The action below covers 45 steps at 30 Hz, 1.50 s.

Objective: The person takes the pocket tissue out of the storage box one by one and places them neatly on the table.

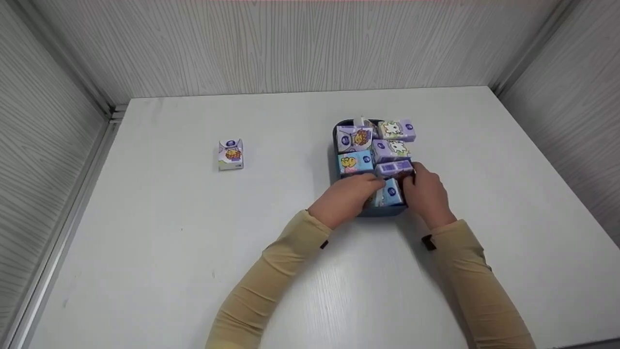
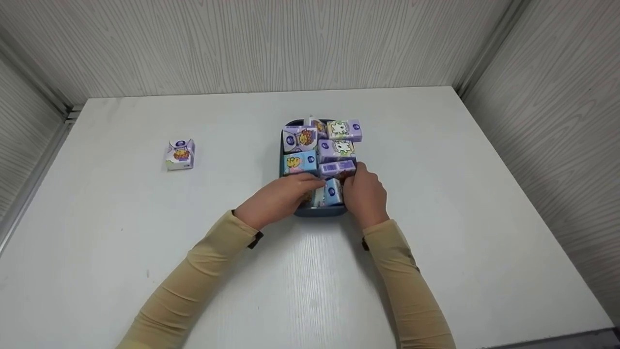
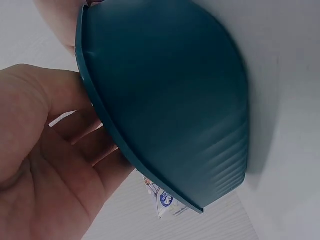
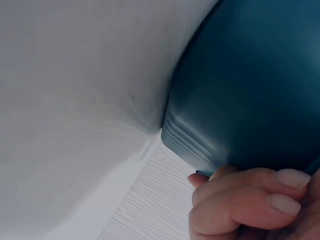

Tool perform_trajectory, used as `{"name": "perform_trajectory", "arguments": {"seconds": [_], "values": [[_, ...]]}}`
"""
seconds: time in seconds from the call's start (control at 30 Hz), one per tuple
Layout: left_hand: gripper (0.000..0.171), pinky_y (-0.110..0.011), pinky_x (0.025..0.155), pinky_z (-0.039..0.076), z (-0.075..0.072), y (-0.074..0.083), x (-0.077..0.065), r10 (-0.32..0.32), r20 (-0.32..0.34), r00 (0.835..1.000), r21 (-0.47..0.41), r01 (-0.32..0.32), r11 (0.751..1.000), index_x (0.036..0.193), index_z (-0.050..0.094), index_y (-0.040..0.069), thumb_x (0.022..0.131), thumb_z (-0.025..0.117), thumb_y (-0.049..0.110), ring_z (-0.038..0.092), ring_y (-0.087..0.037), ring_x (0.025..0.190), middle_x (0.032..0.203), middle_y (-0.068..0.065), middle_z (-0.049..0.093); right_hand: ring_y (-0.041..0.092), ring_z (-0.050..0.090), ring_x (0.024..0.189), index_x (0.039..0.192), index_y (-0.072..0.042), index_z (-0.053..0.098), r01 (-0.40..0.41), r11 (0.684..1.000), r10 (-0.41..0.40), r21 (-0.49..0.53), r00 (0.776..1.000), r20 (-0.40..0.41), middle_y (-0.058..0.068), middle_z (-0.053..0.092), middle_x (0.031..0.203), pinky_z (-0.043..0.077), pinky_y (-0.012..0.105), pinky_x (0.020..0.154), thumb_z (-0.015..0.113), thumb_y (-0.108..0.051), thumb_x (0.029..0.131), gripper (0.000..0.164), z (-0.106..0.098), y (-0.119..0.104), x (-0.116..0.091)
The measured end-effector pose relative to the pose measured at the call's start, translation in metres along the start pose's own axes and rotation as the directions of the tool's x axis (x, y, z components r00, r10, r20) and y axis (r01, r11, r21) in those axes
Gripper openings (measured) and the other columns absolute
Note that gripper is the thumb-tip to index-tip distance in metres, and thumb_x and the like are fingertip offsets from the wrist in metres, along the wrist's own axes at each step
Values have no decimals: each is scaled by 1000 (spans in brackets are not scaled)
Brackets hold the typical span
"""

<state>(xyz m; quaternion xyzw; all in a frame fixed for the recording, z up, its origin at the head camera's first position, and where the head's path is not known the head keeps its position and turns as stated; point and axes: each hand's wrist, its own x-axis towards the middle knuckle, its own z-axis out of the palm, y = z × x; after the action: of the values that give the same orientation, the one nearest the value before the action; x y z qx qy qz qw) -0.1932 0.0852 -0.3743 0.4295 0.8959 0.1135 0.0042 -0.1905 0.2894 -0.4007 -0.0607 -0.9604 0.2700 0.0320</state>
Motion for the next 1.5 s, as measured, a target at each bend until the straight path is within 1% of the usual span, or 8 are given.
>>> {"name": "perform_trajectory", "arguments": {"seconds": [0.3,0.57,0.73,0.83,0.97,1.13,1.3,1.5], "values": [[48,-26,96,42,-2,-4,-3,-19,12,1000,-104,20,994,135,55,17,91,61,-1,49,-12,103,121,-3,49,34,57,98,139,5,41,-4,1000,4,4,1000,12,27,55,125,45,54,84,36,-18,98,47,1,0,1],[41,-25,103,37,-7,-5,-3,-24,39,999,-101,28,994,134,55,13,95,57,5,50,-13,121,134,-1,54,34,57,99,137,5,42,3,1000,-3,16,1000,7,27,56,123,45,53,84,37,-17,98,46,-1,0,2],[41,-26,100,40,-11,-5,-3,-23,27,999,-96,25,995,132,57,14,92,60,2,53,-13,113,126,-1,57,35,57,98,136,5,43,10,1000,-10,22,1000,-4,27,57,121,45,54,84,38,-16,97,45,-2,0,2],[40,-26,97,42,-15,-5,-6,-10,-3,1000,-81,9,997,128,60,14,91,61,-1,53,-13,107,121,-2,56,35,58,97,136,6,43,13,1000,-13,17,1000,-11,27,57,120,46,54,83,37,-16,97,45,-2,0,1],[36,-27,89,44,-23,-6,-12,14,-75,997,-82,-20,996,124,62,11,91,61,-1,52,-13,97,112,-4,54,35,58,95,136,5,44,10,1000,-9,12,1000,-17,27,57,120,46,53,82,38,-17,98,44,-1,1,1],[26,-26,82,45,-35,-10,-25,11,-186,983,-104,-31,994,116,61,8,91,61,2,49,-15,94,107,-6,49,35,58,99,137,5,43,9,1000,-9,16,1000,-10,27,56,123,46,53,84,37,-17,98,45,0,1,1],[27,-26,82,45,-48,-17,-41,-31,-267,963,-142,-7,990,113,59,7,88,61,0,50,-15,96,106,-5,51,36,56,106,139,5,40,0,1000,0,24,1000,1,27,53,128,44,54,89,36,-17,98,46,-1,2,1],[34,-29,86,47,-60,-33,-63,-156,-275,949,-189,106,976,119,56,6,86,65,3,54,-17,99,114,-7,59,35,56,107,139,6,40,2,1000,-2,28,1000,13,27,53,129,43,53,91,35,-17,99,47,-1,1,0]]}}
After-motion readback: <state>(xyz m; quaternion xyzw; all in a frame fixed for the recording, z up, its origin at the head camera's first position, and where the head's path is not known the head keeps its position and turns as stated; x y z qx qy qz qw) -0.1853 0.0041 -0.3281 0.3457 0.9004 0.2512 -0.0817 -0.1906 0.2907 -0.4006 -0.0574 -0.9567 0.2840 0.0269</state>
